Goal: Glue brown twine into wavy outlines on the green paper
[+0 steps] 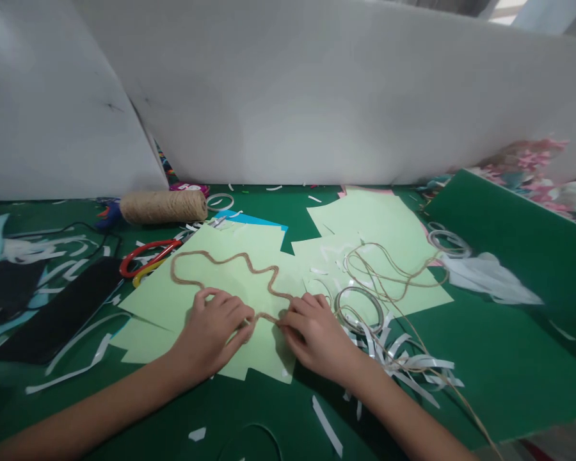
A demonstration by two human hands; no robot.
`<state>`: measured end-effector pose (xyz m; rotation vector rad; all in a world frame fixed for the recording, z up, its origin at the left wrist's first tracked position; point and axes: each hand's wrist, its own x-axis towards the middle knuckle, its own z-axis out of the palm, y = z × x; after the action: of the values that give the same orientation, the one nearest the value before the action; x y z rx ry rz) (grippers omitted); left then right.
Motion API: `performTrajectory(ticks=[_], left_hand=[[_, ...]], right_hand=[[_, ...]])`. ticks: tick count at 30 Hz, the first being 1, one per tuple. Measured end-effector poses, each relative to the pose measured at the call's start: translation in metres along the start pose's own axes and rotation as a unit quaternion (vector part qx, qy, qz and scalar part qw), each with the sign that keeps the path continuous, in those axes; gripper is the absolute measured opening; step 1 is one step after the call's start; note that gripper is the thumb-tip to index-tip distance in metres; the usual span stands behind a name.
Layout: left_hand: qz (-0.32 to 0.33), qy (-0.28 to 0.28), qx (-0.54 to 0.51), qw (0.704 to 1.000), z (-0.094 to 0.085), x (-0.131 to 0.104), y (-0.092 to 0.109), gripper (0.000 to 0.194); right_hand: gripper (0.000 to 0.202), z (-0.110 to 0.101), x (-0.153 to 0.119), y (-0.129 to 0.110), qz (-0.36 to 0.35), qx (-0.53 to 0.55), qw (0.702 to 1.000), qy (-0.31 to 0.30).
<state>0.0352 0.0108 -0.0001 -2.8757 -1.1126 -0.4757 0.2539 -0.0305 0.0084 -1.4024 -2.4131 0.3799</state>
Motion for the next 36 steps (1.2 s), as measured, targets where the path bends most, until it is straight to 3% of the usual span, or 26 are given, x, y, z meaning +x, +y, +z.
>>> performTrajectory(ticks=[11,20,26,31,36], left_hand=[[-0.024,-0.001,0.029,0.999,0.004,-0.004,0.006,0.009],[0.008,0.023,0.095,0.995,0.008,-0.008,0.016,0.01],[0.015,0.035,0.085,0.996,0.015,-0.008,0.017,0.012],[0.053,0.076,0.092,0.991,0.015,-0.011,0.014,0.013],[0.089,0.092,0.146,0.981,0.012,-0.013,0.017,0.015]], right_hand=[[0.021,0.002,-0.002,0.003,-0.007,0.029,1.0,0.003],[0.023,0.006,-0.007,-0.004,-0.03,-0.003,1.0,0.006],[0.022,0.001,-0.003,0.0,-0.042,0.008,0.999,0.0],[0.022,0.0,0.012,0.005,-0.064,0.021,0.995,0.076],[0.024,0.006,0.052,0.018,-0.031,0.009,0.996,0.083]])
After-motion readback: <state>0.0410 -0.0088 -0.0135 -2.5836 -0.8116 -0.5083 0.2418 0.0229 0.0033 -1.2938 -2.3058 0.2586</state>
